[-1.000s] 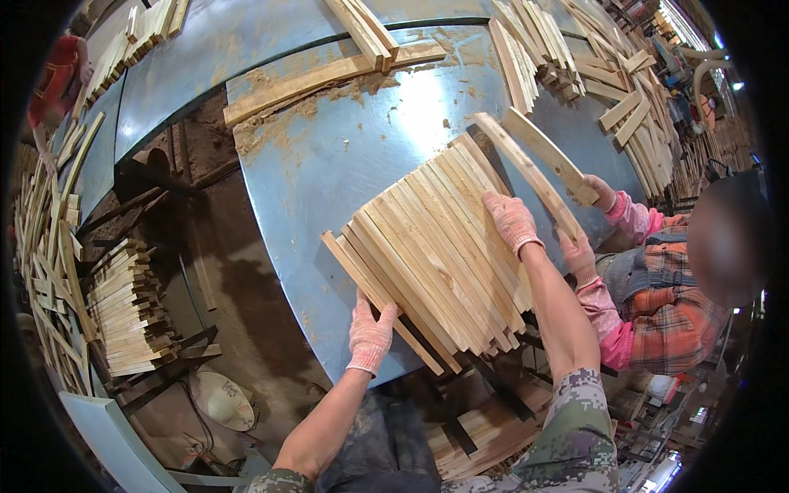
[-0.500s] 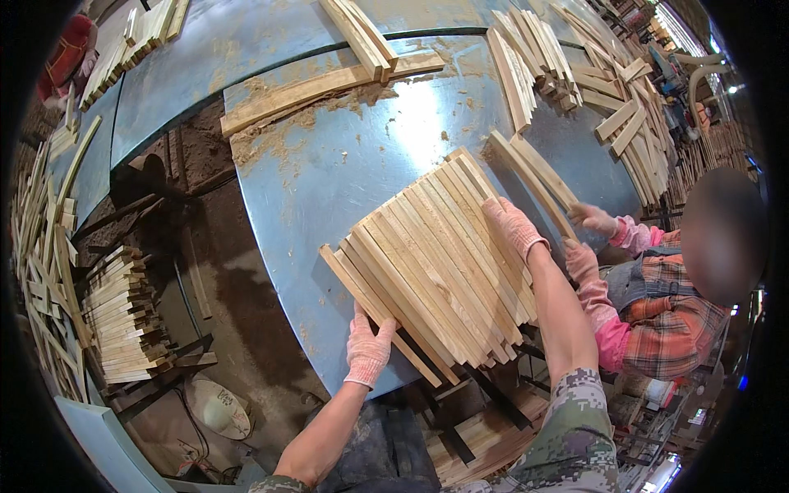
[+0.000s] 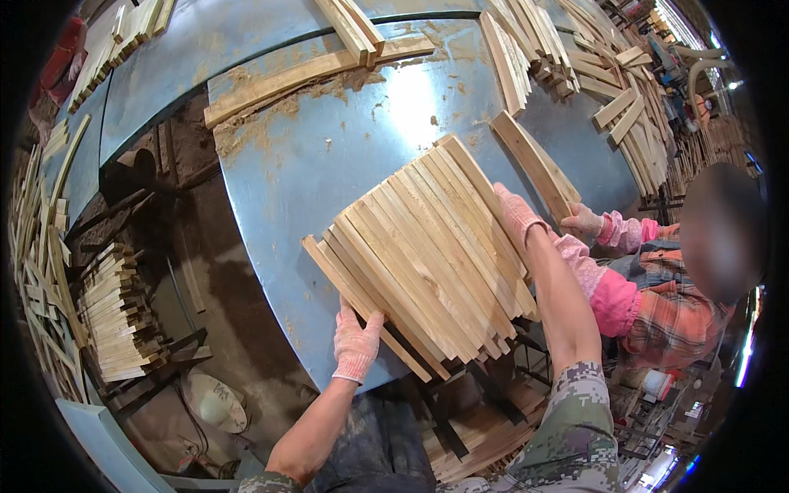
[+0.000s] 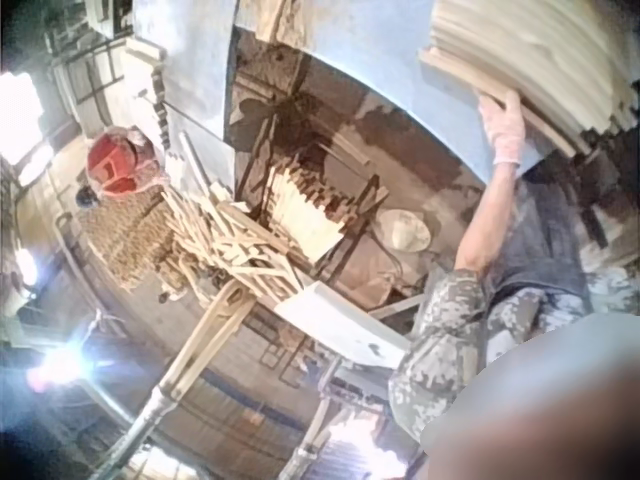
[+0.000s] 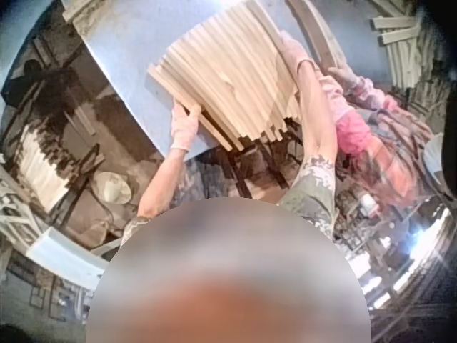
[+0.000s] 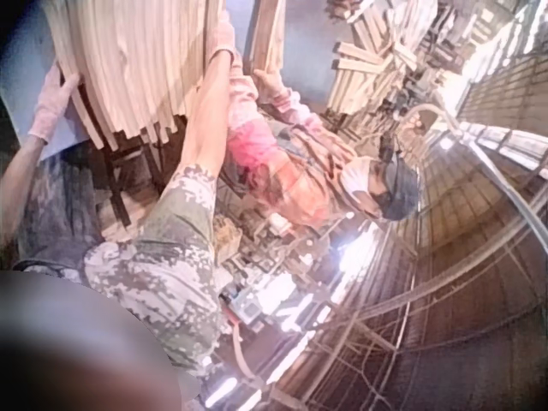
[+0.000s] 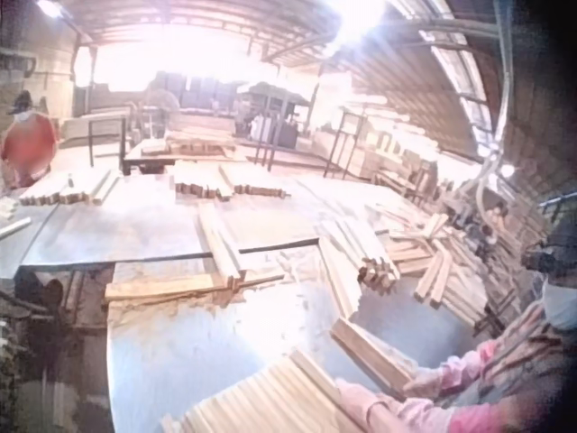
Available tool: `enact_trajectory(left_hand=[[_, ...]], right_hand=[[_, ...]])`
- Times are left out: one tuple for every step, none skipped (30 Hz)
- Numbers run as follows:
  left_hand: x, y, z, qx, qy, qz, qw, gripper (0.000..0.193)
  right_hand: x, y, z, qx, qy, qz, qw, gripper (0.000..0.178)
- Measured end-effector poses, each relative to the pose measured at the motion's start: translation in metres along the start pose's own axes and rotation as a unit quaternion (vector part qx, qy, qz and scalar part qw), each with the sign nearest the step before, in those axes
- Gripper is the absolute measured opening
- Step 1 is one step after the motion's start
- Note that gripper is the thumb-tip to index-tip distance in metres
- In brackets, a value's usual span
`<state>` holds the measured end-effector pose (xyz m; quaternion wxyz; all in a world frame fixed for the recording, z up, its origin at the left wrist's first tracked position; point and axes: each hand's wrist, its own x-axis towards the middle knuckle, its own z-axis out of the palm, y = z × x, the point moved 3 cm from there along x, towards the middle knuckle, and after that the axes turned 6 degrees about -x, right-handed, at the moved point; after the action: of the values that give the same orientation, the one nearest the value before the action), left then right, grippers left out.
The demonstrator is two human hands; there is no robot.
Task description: The person repeatedly picks up stacks of light-colored wooden planks from a metal table and places them onto a conveyor belt. The person wears gloves and a camouflage shirt while performing this repetitive stacking task in a workshop environment.
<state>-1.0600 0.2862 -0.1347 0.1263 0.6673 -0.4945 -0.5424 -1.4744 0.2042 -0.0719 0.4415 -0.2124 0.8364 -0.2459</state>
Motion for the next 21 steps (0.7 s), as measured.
enact_trajectory(left_hand=[[-0.001, 0.004, -0.001, -0.007, 0.004, 0.008, 1.0, 0.103], [-0.002, 0.007, -0.001, 0.002, 0.002, -0.008, 1.0, 0.102], [-0.003, 0.011, -0.001, 0.011, 0.0, -0.025, 1.0, 0.102], [-0.005, 0.015, -0.002, 0.021, -0.001, -0.041, 0.999, 0.102], [-0.004, 0.013, 0.0, 0.019, 0.009, -0.038, 0.999, 0.1], [-0.004, 0.007, -0.001, 0.015, 0.015, -0.043, 0.999, 0.099], [-0.003, 0.003, -0.003, 0.011, 0.02, -0.045, 0.999, 0.099], [-0.004, 0.0, -0.006, 0.005, 0.026, -0.045, 0.999, 0.098], [-0.006, -0.007, -0.013, -0.015, 0.05, -0.036, 0.998, 0.094], [-0.008, -0.021, -0.021, -0.035, 0.055, -0.037, 0.997, 0.093], [-0.006, -0.038, -0.03, -0.054, 0.063, -0.038, 0.996, 0.091], [-0.006, -0.054, -0.039, -0.071, 0.065, -0.037, 0.995, 0.089], [-0.007, -0.068, -0.049, -0.031, 0.089, -0.037, 0.995, 0.085], [-0.019, -0.058, -0.064, 0.009, 0.114, -0.062, 0.992, 0.084], [-0.025, -0.051, -0.079, 0.035, 0.109, -0.088, 0.989, 0.083], [-0.028, -0.049, -0.093, 0.06, 0.106, -0.115, 0.986, 0.083], [-0.024, -0.068, -0.103, 0.104, 0.134, -0.07, 0.983, 0.082], [-0.021, -0.089, -0.112, 0.148, 0.161, -0.026, 0.975, 0.082], [-0.023, -0.097, -0.122, 0.126, 0.194, -0.005, 0.973, 0.081], [-0.021, -0.11, -0.131, 0.124, 0.225, 0.039, 0.966, 0.074], [-0.014, -0.127, -0.137, -0.039, 0.189, 0.038, 0.981, 0.071]], right_hand=[[0.004, 0.003, 0.001, 0.017, -0.021, 0.027, 0.999, 0.085], [0.007, 0.006, 0.003, 0.034, -0.042, 0.053, 0.997, 0.088], [0.011, 0.007, 0.005, 0.051, -0.063, 0.08, 0.994, 0.092], [0.014, 0.006, 0.009, 0.068, -0.084, 0.106, 0.988, 0.095], [0.018, 0.0, 0.01, -0.197, -0.013, 0.093, 0.976, 0.089], [0.02, 0.004, 0.018, -0.251, -0.018, 0.038, 0.967, 0.085], [0.026, 0.015, 0.026, -0.302, -0.018, -0.018, 0.953, 0.082], [0.023, 0.017, 0.034, -0.352, -0.017, -0.076, 0.933, 0.079], [0.017, 0.023, 0.036, -0.364, -0.015, -0.097, 0.926, 0.078], [0.009, 0.022, 0.044, -0.377, -0.017, -0.118, 0.918, 0.076], [-0.017, 0.005, 0.064, -0.354, -0.022, -0.106, 0.929, 0.075], [-0.04, -0.003, 0.08, -0.328, -0.022, -0.088, 0.94, 0.074], [-0.055, -0.004, 0.09, -0.328, -0.029, -0.105, 0.939, 0.074], [-0.066, -0.002, 0.099, -0.329, -0.036, -0.122, 0.936, 0.074], [-0.076, 0.002, 0.107, -0.33, -0.044, -0.14, 0.933, 0.073], [-0.087, 0.008, 0.115, -0.313, -0.049, -0.14, 0.938, 0.074], [-0.097, 0.014, 0.123, -0.297, -0.053, -0.141, 0.943, 0.075], [-0.108, 0.023, 0.131, -0.282, -0.058, -0.141, 0.947, 0.075], [-0.119, 0.033, 0.137, -0.273, -0.056, -0.128, 0.952, 0.072], [-0.132, 0.044, 0.144, -0.264, -0.054, -0.115, 0.956, 0.069], [-0.141, 0.053, 0.147, -0.255, -0.054, -0.101, 0.96, 0.065]])
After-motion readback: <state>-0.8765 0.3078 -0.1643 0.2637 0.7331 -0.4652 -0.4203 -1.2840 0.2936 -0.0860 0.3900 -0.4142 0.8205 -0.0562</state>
